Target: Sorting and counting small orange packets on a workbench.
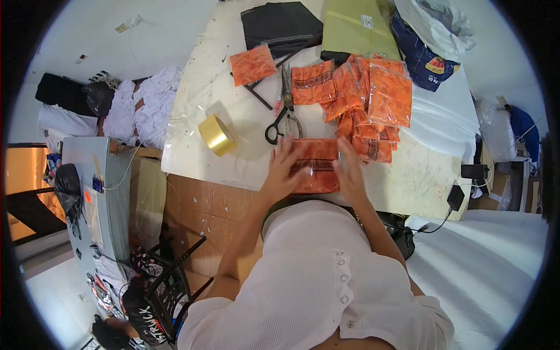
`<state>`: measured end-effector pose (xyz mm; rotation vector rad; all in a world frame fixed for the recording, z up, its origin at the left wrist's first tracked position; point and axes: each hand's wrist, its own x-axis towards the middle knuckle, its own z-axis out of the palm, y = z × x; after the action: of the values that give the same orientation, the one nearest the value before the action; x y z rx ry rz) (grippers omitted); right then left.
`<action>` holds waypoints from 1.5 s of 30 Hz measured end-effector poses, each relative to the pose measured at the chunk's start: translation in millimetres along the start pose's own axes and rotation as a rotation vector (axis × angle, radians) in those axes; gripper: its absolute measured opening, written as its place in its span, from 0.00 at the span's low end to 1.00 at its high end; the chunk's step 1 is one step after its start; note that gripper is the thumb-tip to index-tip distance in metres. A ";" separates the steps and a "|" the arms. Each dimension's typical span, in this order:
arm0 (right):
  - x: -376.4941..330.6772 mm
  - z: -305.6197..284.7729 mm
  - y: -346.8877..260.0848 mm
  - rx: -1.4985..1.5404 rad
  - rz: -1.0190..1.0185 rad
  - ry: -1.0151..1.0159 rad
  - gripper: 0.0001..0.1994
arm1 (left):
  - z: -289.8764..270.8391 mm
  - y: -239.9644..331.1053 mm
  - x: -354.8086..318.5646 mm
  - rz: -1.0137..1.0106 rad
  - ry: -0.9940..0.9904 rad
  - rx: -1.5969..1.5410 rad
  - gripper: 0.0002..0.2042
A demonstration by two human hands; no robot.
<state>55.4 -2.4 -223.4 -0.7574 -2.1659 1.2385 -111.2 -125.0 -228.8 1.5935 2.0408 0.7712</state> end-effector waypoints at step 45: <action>120.9 -135.7 54.4 -0.302 0.095 0.620 0.33 | -37.7 -65.9 220.1 0.333 0.507 -0.083 0.17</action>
<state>73.8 183.7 -191.5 -1.1956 -1.8163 0.5976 -236.6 70.5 -244.3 1.8545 2.0448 1.4915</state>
